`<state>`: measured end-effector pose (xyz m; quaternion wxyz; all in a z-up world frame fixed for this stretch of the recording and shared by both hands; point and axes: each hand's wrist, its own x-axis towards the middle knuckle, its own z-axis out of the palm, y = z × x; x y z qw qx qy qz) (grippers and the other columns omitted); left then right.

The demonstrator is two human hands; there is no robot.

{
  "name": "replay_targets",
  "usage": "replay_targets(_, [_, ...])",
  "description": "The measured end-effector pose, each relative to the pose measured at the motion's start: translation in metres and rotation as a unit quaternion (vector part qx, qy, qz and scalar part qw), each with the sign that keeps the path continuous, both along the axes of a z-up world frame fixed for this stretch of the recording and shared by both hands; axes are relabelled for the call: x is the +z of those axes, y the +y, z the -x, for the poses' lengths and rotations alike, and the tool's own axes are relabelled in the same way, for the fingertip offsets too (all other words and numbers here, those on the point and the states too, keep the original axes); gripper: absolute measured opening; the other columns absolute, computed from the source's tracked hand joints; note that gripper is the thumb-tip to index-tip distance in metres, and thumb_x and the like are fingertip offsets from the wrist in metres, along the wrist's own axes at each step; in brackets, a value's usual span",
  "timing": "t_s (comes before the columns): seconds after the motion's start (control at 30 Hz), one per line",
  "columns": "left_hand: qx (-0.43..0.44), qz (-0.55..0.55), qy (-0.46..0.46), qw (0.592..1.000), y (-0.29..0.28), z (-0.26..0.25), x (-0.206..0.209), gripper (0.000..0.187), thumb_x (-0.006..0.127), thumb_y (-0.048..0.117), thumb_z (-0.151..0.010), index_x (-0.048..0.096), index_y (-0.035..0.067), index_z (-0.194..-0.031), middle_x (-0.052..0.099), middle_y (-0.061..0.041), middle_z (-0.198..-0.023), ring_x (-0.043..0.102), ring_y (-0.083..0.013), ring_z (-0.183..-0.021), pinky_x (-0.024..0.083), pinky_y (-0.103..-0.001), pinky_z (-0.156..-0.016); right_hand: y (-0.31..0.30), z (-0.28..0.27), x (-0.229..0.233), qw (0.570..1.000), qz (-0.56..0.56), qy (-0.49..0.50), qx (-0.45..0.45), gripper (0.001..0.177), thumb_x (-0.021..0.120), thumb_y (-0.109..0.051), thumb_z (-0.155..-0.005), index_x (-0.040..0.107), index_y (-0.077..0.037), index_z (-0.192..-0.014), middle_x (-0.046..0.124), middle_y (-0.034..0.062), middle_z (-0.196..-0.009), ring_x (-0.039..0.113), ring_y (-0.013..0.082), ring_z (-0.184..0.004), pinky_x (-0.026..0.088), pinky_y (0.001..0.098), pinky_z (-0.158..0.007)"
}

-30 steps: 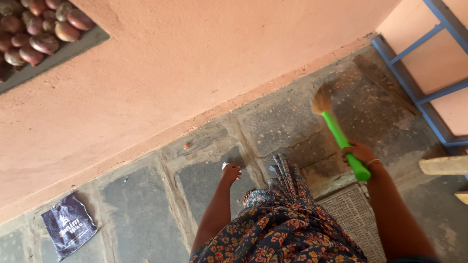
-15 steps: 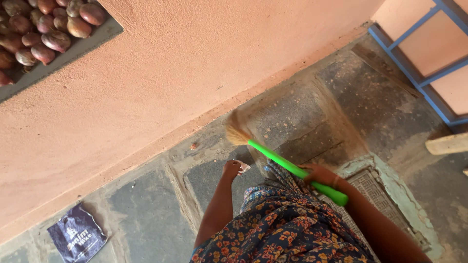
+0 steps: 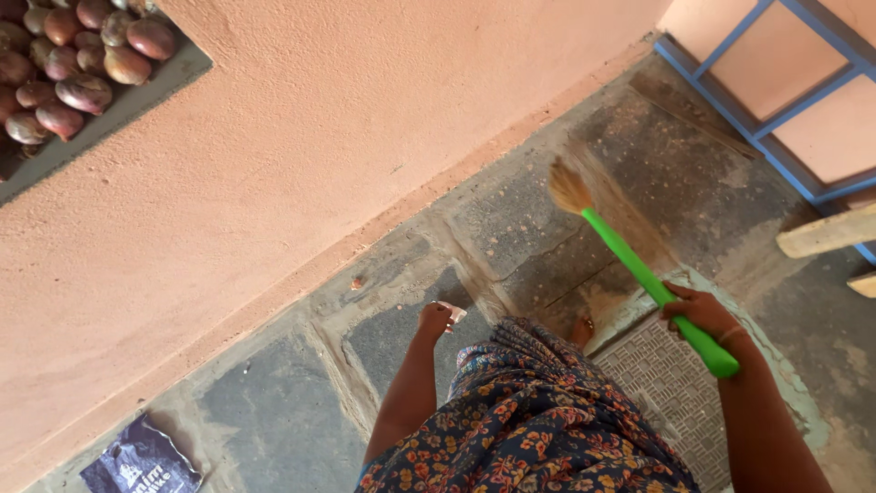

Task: The person sweeps debris across a stone floor toward a drain using a broom.

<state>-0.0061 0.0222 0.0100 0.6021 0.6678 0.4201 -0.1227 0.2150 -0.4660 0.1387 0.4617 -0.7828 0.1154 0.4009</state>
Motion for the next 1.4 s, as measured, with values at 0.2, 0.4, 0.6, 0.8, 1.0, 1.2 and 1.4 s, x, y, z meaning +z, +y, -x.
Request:
replay_targets(0.2, [-0.028, 0.008, 0.01, 1.0, -0.008, 0.009, -0.015, 0.027, 0.068, 0.018, -0.09, 0.071, -0.005, -0.103, 0.077, -0.015, -0.08, 0.073, -0.0229, -0.061, 0.06, -0.034, -0.056, 0.062, 0.034, -0.033, 0.992, 0.081, -0.015, 0.093, 0.076, 0.072, -0.001, -0.073, 0.058, -0.012, -0.147, 0.076, 0.0209, -0.087, 0.067, 0.024, -0.057, 0.058, 0.0345, -0.055])
replay_targets(0.4, [-0.022, 0.002, 0.012, 1.0, -0.017, 0.008, -0.014, 0.029, 0.07, 0.019, -0.089, 0.073, -0.005, -0.105, 0.076, -0.016, -0.083, 0.074, -0.0224, -0.065, 0.062, -0.034, -0.057, 0.113, 0.092, -0.043, 0.974, 0.007, 0.046, 0.221, 0.08, 0.075, -0.001, -0.072, 0.055, -0.018, -0.148, 0.077, 0.0176, -0.083, 0.067, 0.0186, -0.053, 0.058, 0.0324, -0.052])
replay_targets(0.6, [-0.001, 0.016, -0.029, 0.999, -0.01, 0.004, -0.013, 0.029, 0.068, 0.015, -0.088, 0.071, -0.007, -0.106, 0.076, -0.017, -0.084, 0.075, -0.0223, -0.067, 0.063, -0.036, -0.057, 0.111, 0.101, 0.012, 0.97, -0.107, 0.103, 0.195, 0.086, 0.072, 0.002, -0.072, 0.052, -0.023, -0.152, 0.069, 0.0119, -0.077, 0.061, 0.0166, -0.05, 0.054, 0.031, -0.047])
replay_targets(0.8, [0.006, 0.004, -0.005, 1.0, 0.004, 0.021, -0.019, 0.028, 0.067, 0.015, -0.088, 0.071, -0.007, -0.103, 0.076, -0.017, -0.081, 0.074, -0.0224, -0.064, 0.062, -0.034, -0.055, 0.091, 0.063, 0.032, 0.985, -0.053, 0.031, 0.162, 0.086, 0.071, -0.001, -0.074, 0.047, -0.025, -0.153, 0.074, 0.0136, -0.075, 0.061, 0.0182, -0.049, 0.055, 0.0326, -0.045])
replay_targets(1.0, [0.034, 0.012, -0.003, 0.999, 0.001, 0.038, -0.015, 0.027, 0.069, 0.018, -0.088, 0.072, -0.006, -0.099, 0.076, -0.016, -0.078, 0.073, -0.0222, -0.06, 0.06, -0.034, -0.052, 0.111, 0.015, -0.011, 0.99, -0.02, -0.033, 0.135, 0.089, 0.073, -0.002, -0.074, 0.044, -0.022, -0.156, 0.069, 0.019, -0.075, 0.06, 0.0218, -0.05, 0.053, 0.0351, -0.047])
replay_targets(1.2, [0.037, 0.007, -0.022, 0.999, 0.002, 0.036, -0.005, 0.027, 0.069, 0.018, -0.088, 0.071, -0.006, -0.1, 0.075, -0.015, -0.08, 0.074, -0.0198, -0.064, 0.062, -0.034, -0.053, 0.164, 0.051, -0.041, 0.971, 0.023, -0.05, 0.231, 0.088, 0.075, -0.005, -0.073, 0.045, -0.021, -0.154, 0.073, 0.0132, -0.078, 0.066, 0.0209, -0.052, 0.059, 0.0323, -0.051])
replay_targets(1.4, [0.033, 0.01, -0.022, 0.999, 0.006, 0.031, -0.002, 0.028, 0.067, 0.016, -0.087, 0.072, -0.008, -0.102, 0.076, -0.017, -0.081, 0.073, -0.0219, -0.063, 0.062, -0.034, -0.055, 0.154, 0.099, 0.004, 0.945, -0.077, 0.093, 0.305, 0.093, 0.073, -0.005, -0.071, 0.042, -0.025, -0.156, 0.072, 0.0144, -0.071, 0.063, 0.0171, -0.049, 0.058, 0.0304, -0.049])
